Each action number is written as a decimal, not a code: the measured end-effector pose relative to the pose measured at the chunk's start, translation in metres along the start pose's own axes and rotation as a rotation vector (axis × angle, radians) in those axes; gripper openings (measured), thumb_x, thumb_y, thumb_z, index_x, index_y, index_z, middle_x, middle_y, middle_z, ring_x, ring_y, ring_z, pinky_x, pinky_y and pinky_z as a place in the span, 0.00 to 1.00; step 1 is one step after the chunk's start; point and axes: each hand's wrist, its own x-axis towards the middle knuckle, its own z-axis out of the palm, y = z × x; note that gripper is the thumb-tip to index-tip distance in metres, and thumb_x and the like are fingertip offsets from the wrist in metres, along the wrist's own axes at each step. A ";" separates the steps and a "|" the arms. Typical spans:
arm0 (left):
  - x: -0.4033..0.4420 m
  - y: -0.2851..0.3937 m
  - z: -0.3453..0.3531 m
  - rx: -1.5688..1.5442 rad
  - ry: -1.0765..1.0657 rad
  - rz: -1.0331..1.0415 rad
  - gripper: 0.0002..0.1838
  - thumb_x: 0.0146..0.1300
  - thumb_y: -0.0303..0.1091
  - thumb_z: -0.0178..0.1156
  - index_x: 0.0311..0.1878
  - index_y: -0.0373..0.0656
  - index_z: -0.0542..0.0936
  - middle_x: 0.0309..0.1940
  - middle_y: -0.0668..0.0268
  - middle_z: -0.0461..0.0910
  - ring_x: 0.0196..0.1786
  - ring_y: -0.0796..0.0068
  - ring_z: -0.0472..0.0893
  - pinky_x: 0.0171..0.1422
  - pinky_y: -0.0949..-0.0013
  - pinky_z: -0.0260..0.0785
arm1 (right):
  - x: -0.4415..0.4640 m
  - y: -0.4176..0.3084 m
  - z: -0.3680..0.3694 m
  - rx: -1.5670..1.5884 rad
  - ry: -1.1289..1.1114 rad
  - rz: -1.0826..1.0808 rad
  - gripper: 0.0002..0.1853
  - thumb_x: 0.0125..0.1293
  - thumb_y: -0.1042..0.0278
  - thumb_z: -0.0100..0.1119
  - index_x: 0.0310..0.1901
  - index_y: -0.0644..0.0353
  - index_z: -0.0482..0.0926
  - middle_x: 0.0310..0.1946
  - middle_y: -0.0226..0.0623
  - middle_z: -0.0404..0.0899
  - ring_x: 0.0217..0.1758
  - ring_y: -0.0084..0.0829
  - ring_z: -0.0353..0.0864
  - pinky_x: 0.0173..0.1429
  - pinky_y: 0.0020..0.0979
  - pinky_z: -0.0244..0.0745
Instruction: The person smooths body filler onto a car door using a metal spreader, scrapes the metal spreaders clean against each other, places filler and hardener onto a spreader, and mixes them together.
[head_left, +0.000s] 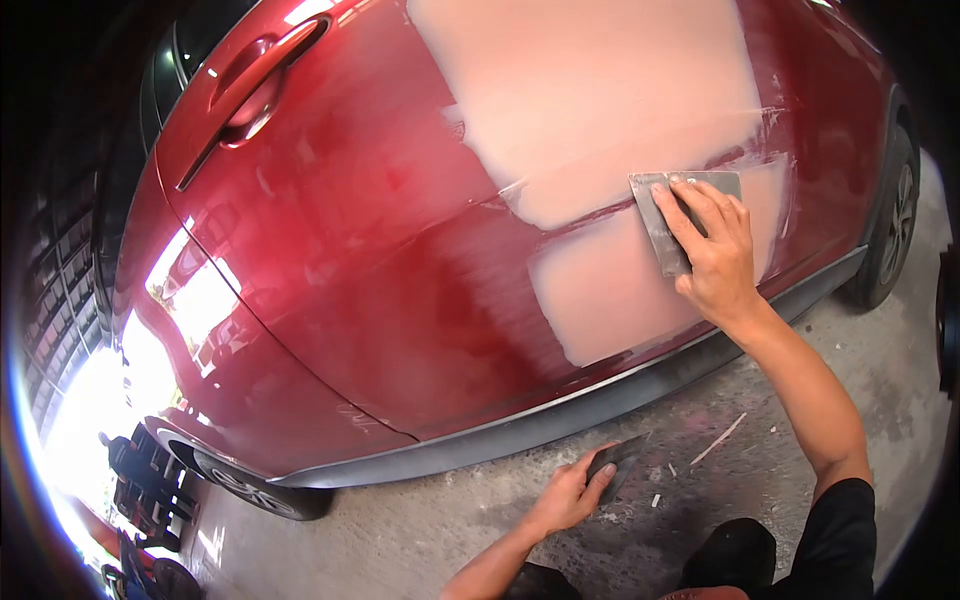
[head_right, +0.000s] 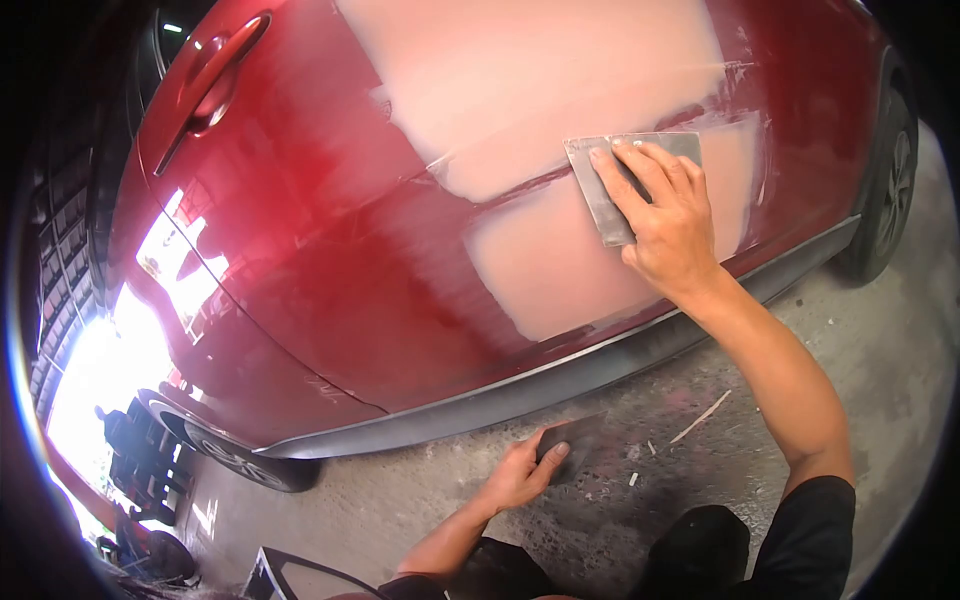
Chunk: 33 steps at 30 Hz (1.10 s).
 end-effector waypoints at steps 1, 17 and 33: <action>-0.001 0.006 -0.003 0.005 -0.033 -0.068 0.20 0.70 0.41 0.52 0.63 0.47 0.69 0.20 0.60 0.75 0.23 0.74 0.75 0.32 0.68 0.68 | -0.002 0.001 -0.002 -0.018 -0.015 -0.042 0.38 0.35 0.81 0.60 0.57 0.54 0.75 0.55 0.35 0.73 0.60 0.36 0.69 0.60 0.39 0.60; 0.006 -0.020 -0.010 -1.230 0.325 -0.123 0.13 0.67 0.28 0.56 0.53 0.42 0.71 0.46 0.64 0.79 0.45 0.74 0.80 0.48 0.66 0.75 | -0.108 -0.089 -0.104 0.573 -0.574 -0.164 0.34 0.43 0.78 0.55 0.60 0.57 0.70 0.57 0.46 0.69 0.62 0.48 0.67 0.64 0.52 0.62; -0.028 0.020 -0.061 -1.046 0.542 0.141 0.16 0.67 0.29 0.55 0.56 0.36 0.69 0.49 0.64 0.76 0.49 0.78 0.74 0.56 0.71 0.67 | -0.063 -0.115 -0.079 0.503 -0.598 0.031 0.31 0.45 0.71 0.68 0.57 0.59 0.75 0.54 0.43 0.73 0.59 0.48 0.69 0.64 0.43 0.63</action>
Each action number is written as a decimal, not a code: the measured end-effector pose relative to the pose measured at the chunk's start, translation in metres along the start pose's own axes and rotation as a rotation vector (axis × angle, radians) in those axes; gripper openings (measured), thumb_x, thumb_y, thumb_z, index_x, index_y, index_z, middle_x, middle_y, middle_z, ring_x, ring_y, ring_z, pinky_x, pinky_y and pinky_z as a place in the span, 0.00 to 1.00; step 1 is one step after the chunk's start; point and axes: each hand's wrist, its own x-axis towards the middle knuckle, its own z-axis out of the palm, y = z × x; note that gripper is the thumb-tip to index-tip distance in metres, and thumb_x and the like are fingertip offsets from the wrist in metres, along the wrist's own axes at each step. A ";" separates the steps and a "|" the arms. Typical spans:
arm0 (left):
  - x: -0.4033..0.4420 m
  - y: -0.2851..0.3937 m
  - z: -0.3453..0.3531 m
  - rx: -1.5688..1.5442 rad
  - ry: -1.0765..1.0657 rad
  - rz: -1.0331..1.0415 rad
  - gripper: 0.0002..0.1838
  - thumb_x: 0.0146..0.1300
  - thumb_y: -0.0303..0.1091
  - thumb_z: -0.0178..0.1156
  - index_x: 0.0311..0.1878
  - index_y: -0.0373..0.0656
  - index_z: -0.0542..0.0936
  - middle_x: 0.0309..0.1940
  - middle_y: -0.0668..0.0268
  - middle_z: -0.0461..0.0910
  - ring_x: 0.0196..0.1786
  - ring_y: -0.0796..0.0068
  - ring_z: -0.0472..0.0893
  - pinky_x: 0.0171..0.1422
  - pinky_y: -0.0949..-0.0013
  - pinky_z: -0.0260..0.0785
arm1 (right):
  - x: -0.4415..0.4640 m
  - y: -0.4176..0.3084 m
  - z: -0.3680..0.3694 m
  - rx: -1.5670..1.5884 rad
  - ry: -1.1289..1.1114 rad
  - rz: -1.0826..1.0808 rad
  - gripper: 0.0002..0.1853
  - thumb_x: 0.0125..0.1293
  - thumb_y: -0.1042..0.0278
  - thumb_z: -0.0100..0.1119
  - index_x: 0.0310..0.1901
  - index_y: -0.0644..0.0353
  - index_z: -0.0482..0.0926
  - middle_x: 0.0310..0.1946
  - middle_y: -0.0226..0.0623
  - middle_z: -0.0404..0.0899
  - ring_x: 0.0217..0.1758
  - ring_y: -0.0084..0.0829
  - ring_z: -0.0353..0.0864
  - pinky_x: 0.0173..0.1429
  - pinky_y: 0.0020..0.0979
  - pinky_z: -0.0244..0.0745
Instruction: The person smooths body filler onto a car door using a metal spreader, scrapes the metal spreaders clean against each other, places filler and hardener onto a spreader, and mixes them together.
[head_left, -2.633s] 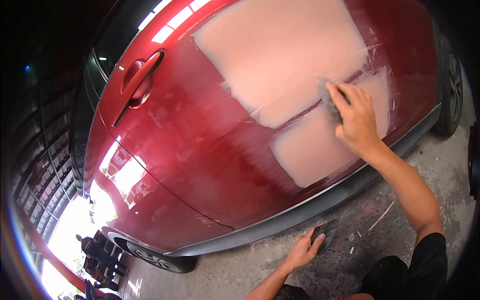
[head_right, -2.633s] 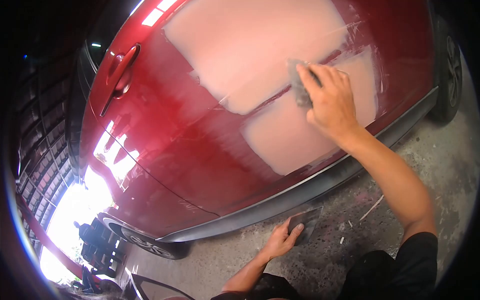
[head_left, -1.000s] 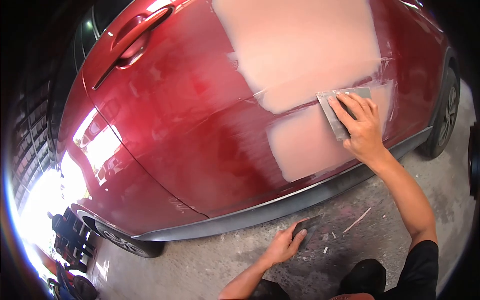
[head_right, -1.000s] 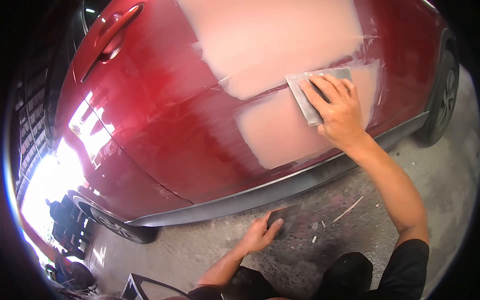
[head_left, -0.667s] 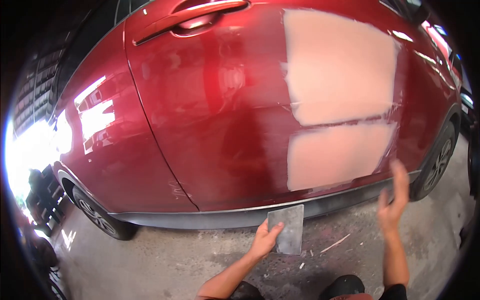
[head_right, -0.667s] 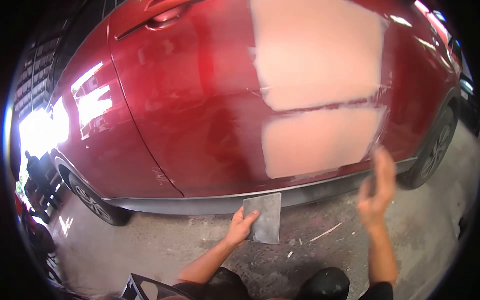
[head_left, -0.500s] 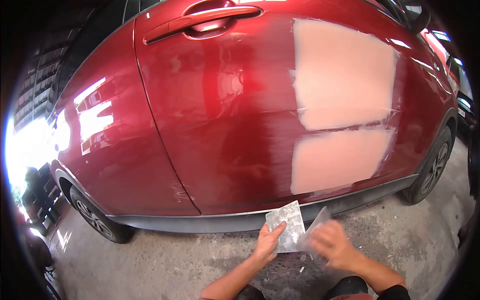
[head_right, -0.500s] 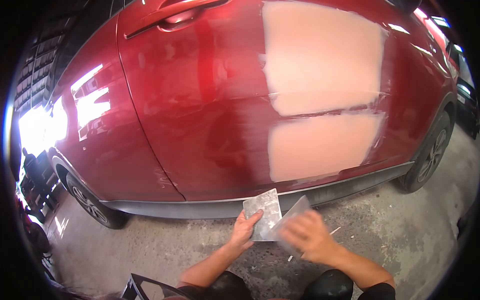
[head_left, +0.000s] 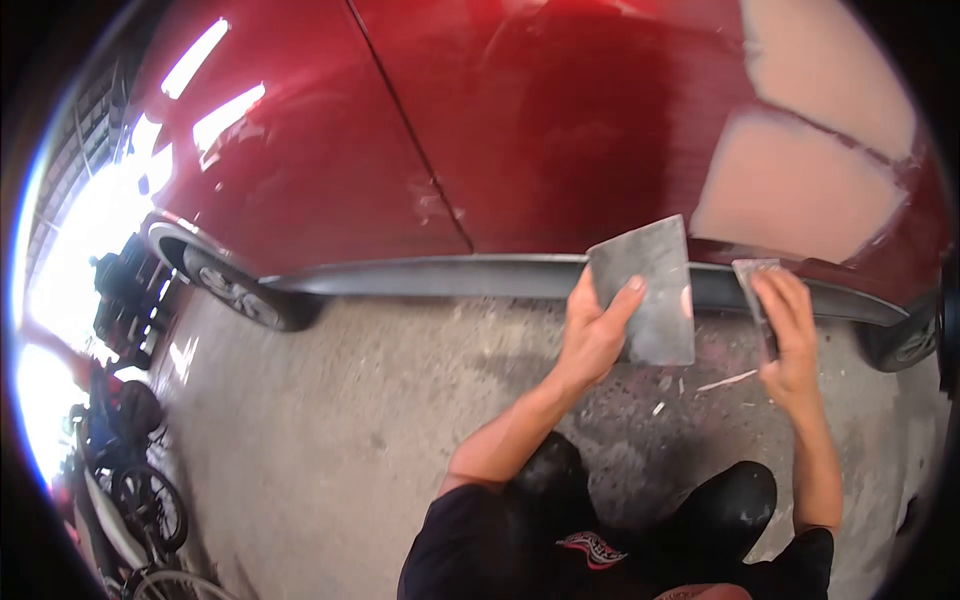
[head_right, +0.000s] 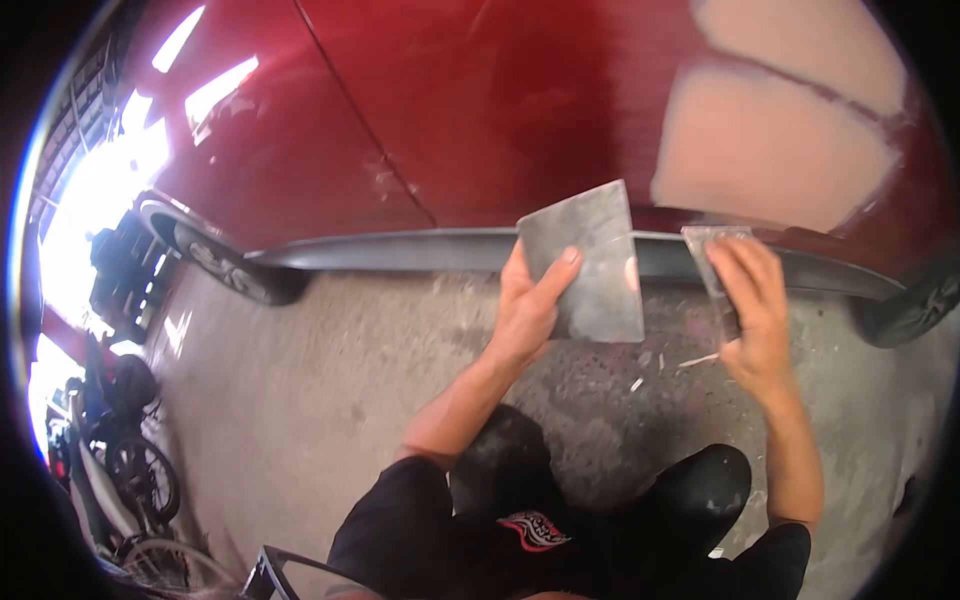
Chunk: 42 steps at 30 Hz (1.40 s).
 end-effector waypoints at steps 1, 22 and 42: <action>-0.001 -0.002 -0.002 0.072 -0.040 0.030 0.18 0.68 0.30 0.54 0.59 0.36 0.68 0.50 0.64 0.76 0.51 0.77 0.74 0.57 0.71 0.67 | 0.005 -0.007 -0.001 0.110 0.021 0.001 0.29 0.45 0.71 0.67 0.55 0.57 0.77 0.54 0.40 0.73 0.60 0.44 0.68 0.63 0.43 0.64; 0.014 -0.064 0.027 1.051 -0.598 0.037 0.25 0.69 0.41 0.50 0.68 0.51 0.62 0.22 0.54 0.80 0.23 0.61 0.82 0.35 0.60 0.74 | 0.101 0.082 -0.133 -0.345 0.576 -0.114 0.32 0.47 0.90 0.47 0.58 0.60 0.73 0.54 0.46 0.74 0.58 0.47 0.72 0.65 0.39 0.63; 0.009 -0.128 0.015 0.975 -0.908 -0.097 0.25 0.71 0.41 0.47 0.70 0.54 0.60 0.13 0.58 0.67 0.19 0.62 0.71 0.31 0.58 0.64 | 0.220 0.090 -0.182 -0.500 0.719 -0.226 0.32 0.49 0.87 0.51 0.60 0.57 0.72 0.54 0.45 0.76 0.58 0.44 0.74 0.63 0.35 0.66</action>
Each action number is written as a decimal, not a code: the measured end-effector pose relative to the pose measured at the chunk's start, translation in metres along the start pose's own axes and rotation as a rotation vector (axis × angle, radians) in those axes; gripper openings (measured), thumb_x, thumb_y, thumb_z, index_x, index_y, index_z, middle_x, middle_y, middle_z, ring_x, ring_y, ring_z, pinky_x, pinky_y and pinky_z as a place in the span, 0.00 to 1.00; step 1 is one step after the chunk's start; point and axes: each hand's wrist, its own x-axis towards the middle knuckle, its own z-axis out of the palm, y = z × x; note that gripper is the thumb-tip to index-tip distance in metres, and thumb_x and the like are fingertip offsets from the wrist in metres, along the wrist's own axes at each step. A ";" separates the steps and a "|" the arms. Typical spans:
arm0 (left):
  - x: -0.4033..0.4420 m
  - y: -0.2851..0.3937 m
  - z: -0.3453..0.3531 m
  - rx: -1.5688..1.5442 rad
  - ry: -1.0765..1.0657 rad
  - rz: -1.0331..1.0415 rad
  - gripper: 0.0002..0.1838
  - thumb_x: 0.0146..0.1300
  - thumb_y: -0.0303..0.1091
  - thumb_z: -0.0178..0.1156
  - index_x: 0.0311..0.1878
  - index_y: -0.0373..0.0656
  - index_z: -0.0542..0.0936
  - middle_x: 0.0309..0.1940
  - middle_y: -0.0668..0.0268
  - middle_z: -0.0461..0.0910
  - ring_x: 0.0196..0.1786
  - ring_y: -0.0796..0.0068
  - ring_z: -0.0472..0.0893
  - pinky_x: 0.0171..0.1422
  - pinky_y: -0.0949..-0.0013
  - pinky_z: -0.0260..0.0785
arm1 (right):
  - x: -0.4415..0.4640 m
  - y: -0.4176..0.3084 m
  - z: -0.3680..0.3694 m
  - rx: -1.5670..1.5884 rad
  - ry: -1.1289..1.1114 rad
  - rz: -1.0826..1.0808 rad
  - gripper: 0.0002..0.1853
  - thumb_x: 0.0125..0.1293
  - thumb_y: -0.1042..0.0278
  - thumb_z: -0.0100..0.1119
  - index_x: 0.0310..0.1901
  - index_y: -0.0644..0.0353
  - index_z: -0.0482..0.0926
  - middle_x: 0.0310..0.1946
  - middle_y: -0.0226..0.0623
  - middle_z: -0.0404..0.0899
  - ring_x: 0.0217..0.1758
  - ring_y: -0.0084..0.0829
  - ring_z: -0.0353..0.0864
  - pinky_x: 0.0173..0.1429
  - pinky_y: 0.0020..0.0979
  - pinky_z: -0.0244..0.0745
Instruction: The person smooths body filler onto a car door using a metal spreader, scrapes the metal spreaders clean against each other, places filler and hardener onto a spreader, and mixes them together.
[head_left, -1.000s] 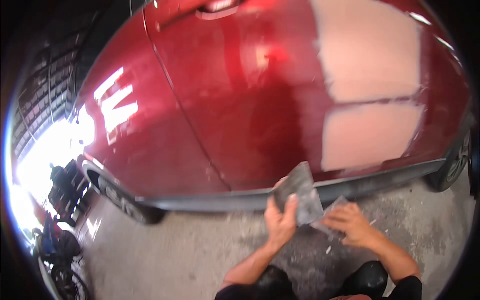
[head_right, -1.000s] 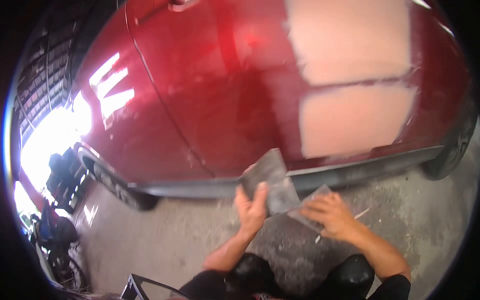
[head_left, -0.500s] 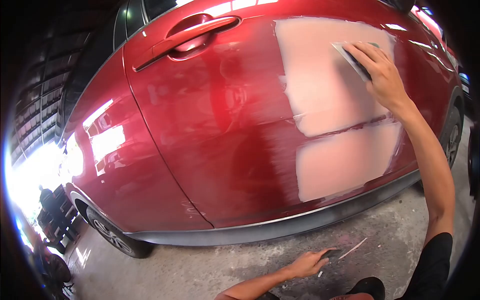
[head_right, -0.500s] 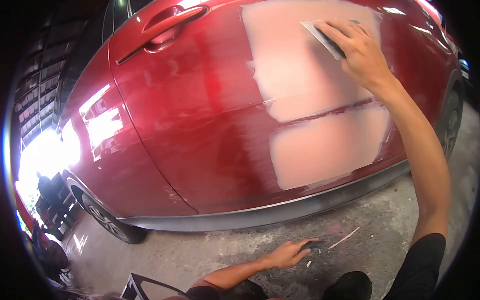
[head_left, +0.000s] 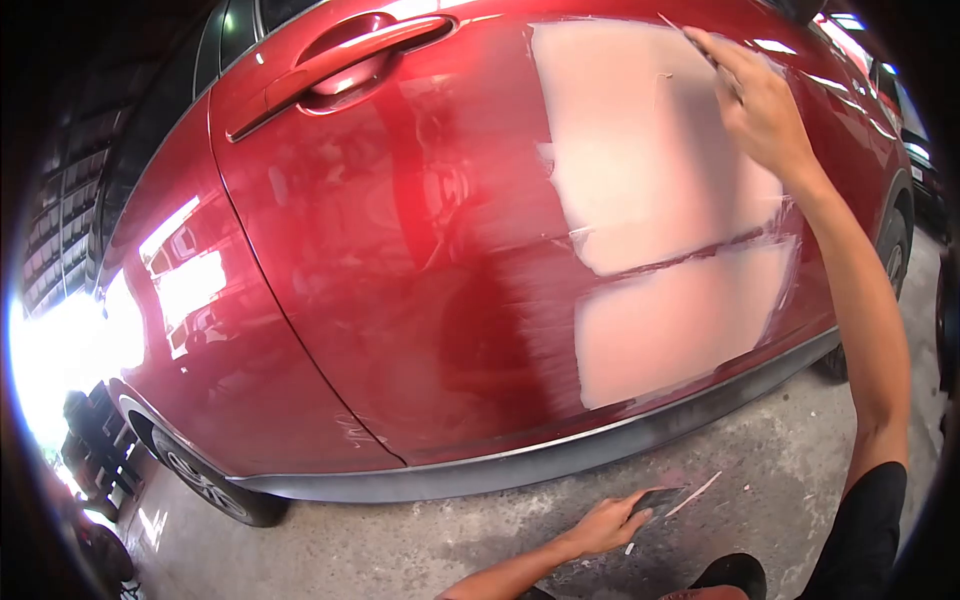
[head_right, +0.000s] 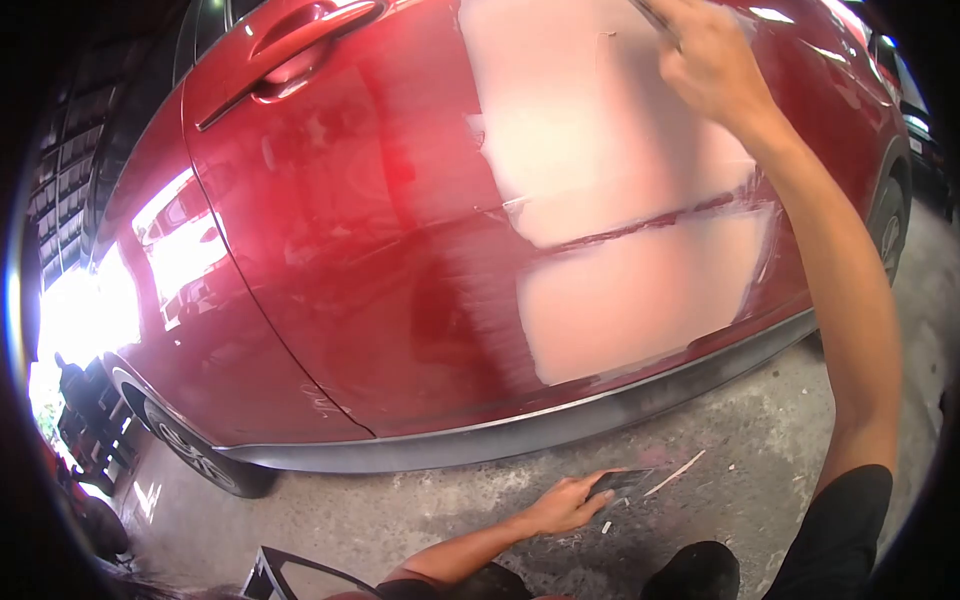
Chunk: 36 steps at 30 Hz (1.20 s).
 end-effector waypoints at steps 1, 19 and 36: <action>0.002 0.003 0.000 0.020 -0.010 -0.001 0.25 0.70 0.41 0.47 0.70 0.54 0.60 0.14 0.58 0.67 0.19 0.61 0.71 0.31 0.58 0.65 | -0.001 0.002 0.003 0.001 -0.001 0.006 0.32 0.49 0.87 0.51 0.60 0.57 0.72 0.54 0.45 0.76 0.58 0.44 0.74 0.63 0.35 0.66; 0.016 0.015 0.009 0.047 -0.024 -0.048 0.26 0.70 0.42 0.48 0.69 0.51 0.60 0.13 0.58 0.66 0.19 0.60 0.71 0.32 0.57 0.65 | -0.099 -0.005 -0.027 -0.030 -0.357 -0.260 0.22 0.50 0.74 0.58 0.51 0.59 0.78 0.49 0.38 0.78 0.53 0.38 0.75 0.58 0.37 0.66; 0.026 0.005 0.009 0.047 -0.056 -0.090 0.26 0.68 0.43 0.50 0.67 0.44 0.62 0.20 0.47 0.73 0.26 0.48 0.76 0.34 0.53 0.67 | -0.092 0.018 -0.022 -0.034 -0.357 -0.123 0.34 0.45 0.87 0.51 0.59 0.56 0.74 0.57 0.40 0.74 0.62 0.44 0.69 0.64 0.38 0.64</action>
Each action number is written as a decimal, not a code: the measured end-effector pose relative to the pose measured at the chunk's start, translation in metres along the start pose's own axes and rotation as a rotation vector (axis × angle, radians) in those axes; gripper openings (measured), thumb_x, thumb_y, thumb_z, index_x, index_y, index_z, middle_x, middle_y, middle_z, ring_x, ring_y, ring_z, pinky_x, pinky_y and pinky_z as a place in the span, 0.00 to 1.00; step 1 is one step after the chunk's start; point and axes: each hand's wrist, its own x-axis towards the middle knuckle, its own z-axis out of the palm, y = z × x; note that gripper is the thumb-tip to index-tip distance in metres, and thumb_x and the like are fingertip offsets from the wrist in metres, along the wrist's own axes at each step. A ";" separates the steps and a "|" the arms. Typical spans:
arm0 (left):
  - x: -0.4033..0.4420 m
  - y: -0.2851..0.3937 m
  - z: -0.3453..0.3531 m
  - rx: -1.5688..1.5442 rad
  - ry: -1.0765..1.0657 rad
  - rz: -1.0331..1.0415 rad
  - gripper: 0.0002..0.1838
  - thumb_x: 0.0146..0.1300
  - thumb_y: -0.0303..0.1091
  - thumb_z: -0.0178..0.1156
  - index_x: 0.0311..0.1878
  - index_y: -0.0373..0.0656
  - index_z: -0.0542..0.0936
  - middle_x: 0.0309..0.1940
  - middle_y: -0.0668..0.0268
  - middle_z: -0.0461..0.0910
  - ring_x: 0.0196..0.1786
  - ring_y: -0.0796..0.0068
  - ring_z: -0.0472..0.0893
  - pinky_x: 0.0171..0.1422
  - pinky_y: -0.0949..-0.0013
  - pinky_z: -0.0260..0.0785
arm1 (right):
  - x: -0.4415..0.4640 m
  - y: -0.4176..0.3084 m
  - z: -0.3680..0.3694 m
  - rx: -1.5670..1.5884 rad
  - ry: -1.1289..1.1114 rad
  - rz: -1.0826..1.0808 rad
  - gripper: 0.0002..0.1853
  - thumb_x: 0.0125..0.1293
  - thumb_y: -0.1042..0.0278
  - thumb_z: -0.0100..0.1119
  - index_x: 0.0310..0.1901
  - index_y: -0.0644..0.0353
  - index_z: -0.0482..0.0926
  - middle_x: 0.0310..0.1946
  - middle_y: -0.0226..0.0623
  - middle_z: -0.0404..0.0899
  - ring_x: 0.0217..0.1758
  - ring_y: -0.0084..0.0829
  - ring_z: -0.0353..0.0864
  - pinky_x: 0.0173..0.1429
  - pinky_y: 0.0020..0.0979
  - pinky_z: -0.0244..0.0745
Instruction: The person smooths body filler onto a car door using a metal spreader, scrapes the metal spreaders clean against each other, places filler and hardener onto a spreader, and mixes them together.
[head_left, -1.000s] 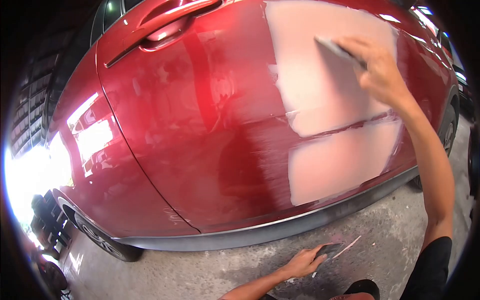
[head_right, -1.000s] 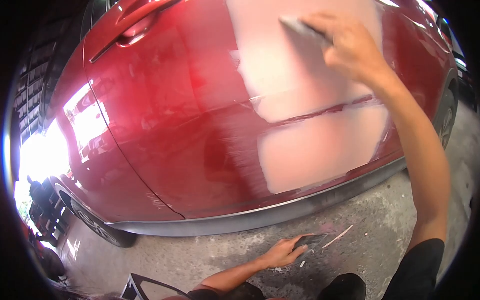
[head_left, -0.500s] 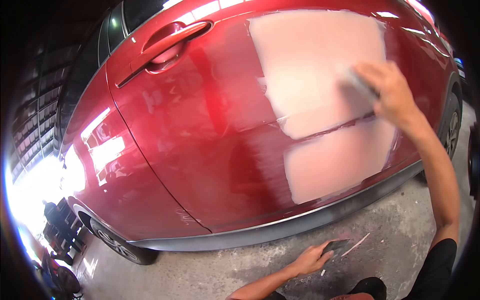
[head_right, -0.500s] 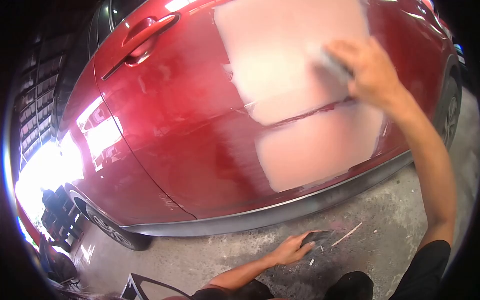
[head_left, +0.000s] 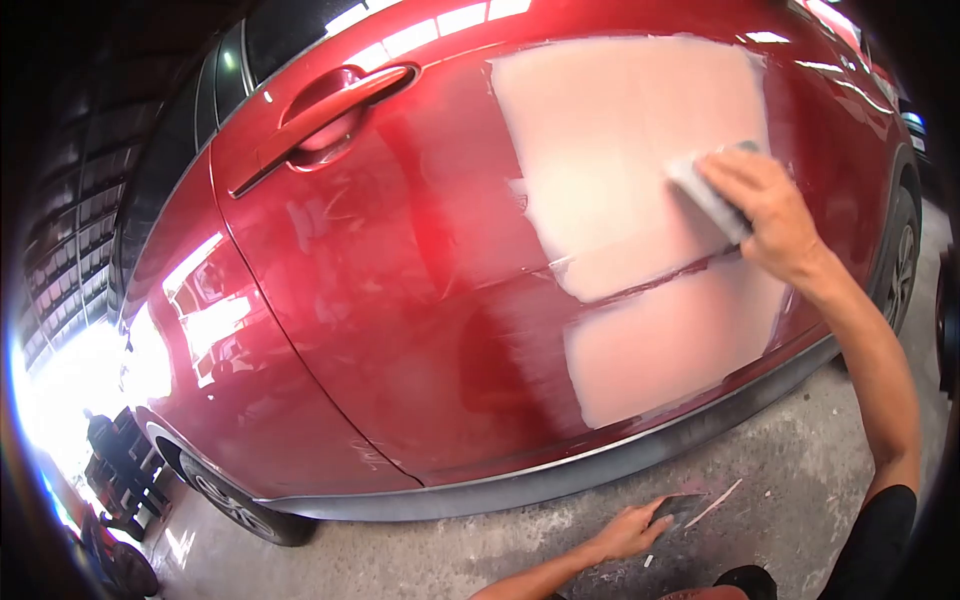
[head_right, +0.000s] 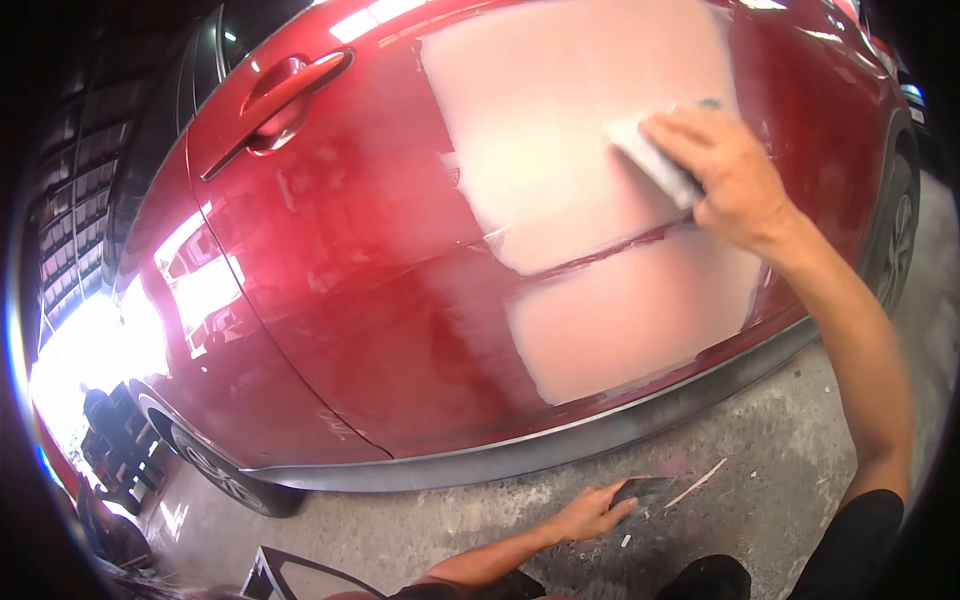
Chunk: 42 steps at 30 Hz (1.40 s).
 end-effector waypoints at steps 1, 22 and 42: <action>-0.002 0.006 -0.002 -0.002 -0.016 -0.005 0.27 0.68 0.42 0.50 0.67 0.44 0.62 0.20 0.47 0.73 0.26 0.48 0.76 0.35 0.54 0.67 | 0.012 0.008 -0.006 -0.051 0.148 0.053 0.34 0.45 0.87 0.50 0.58 0.57 0.74 0.57 0.40 0.73 0.61 0.43 0.70 0.63 0.38 0.64; 0.021 -0.015 0.017 0.019 -0.014 0.019 0.25 0.69 0.42 0.50 0.67 0.45 0.63 0.22 0.48 0.75 0.27 0.50 0.77 0.36 0.55 0.68 | -0.030 -0.015 0.006 -0.007 0.022 -0.106 0.22 0.50 0.75 0.59 0.51 0.58 0.78 0.49 0.36 0.78 0.55 0.35 0.73 0.61 0.38 0.63; 0.016 -0.011 0.012 0.027 -0.005 -0.035 0.25 0.68 0.42 0.51 0.65 0.41 0.64 0.19 0.47 0.73 0.23 0.49 0.75 0.32 0.53 0.65 | -0.042 0.029 0.002 -0.058 0.270 0.126 0.28 0.49 0.81 0.58 0.56 0.61 0.75 0.56 0.48 0.73 0.60 0.47 0.72 0.64 0.39 0.66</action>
